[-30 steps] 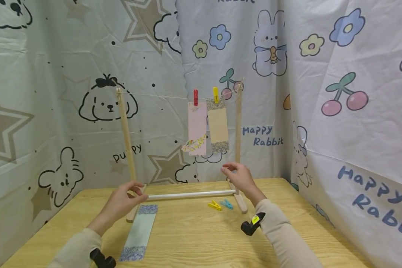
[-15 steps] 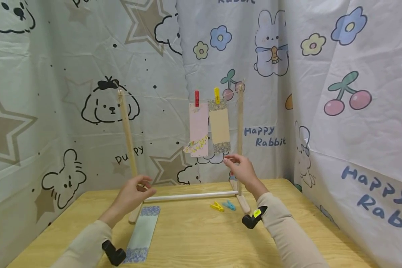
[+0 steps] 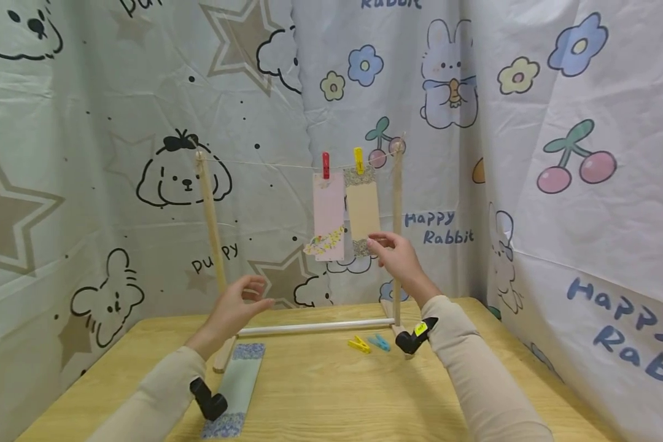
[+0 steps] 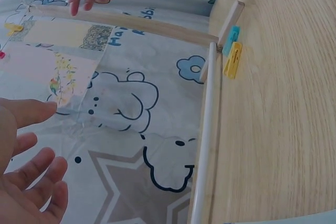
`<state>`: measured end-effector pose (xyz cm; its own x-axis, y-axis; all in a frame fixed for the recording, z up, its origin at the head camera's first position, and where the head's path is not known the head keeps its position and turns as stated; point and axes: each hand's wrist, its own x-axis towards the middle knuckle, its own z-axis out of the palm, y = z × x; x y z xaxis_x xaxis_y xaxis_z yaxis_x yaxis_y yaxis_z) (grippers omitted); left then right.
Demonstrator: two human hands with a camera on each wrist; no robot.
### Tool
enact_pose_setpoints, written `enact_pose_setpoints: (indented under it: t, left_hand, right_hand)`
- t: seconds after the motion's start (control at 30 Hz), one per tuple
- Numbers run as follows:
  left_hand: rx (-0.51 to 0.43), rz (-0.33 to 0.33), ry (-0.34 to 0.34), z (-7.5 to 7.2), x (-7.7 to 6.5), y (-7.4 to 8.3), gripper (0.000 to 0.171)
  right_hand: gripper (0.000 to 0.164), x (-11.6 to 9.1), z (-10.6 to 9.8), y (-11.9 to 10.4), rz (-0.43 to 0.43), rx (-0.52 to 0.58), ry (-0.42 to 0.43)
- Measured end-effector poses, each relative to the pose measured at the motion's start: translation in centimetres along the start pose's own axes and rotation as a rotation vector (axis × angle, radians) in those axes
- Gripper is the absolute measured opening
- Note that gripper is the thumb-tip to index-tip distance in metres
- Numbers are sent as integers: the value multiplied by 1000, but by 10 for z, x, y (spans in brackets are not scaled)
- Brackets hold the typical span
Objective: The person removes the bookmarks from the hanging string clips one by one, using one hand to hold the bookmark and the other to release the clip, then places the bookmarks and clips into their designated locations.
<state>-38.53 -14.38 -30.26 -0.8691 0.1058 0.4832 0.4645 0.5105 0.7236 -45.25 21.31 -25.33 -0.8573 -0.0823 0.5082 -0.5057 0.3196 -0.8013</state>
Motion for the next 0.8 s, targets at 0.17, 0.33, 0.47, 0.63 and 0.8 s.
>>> enact_pose_setpoints:
  t: [0.17, 0.33, 0.47, 0.63, 0.8]
  left_hand:
    - [-29, -12, -4, 5, 8, 1, 44]
    - [-67, -31, 5, 9, 11, -3, 45]
    - [-99, -48, 10, 12, 15, -6, 47]
    - [-132, -67, -16, 17, 19, -2, 54]
    - [-146, -60, -28, 25, 28, 6, 64]
  right_hand:
    - [49, 13, 0, -15, -17, 0, -1]
    - [46, 25, 6, -24, -38, 21, -13]
    - [44, 32, 8, -29, -52, 24, 1]
    - [45, 39, 7, -37, -72, 37, 17]
    - [43, 46, 7, -49, -116, 47, 42]
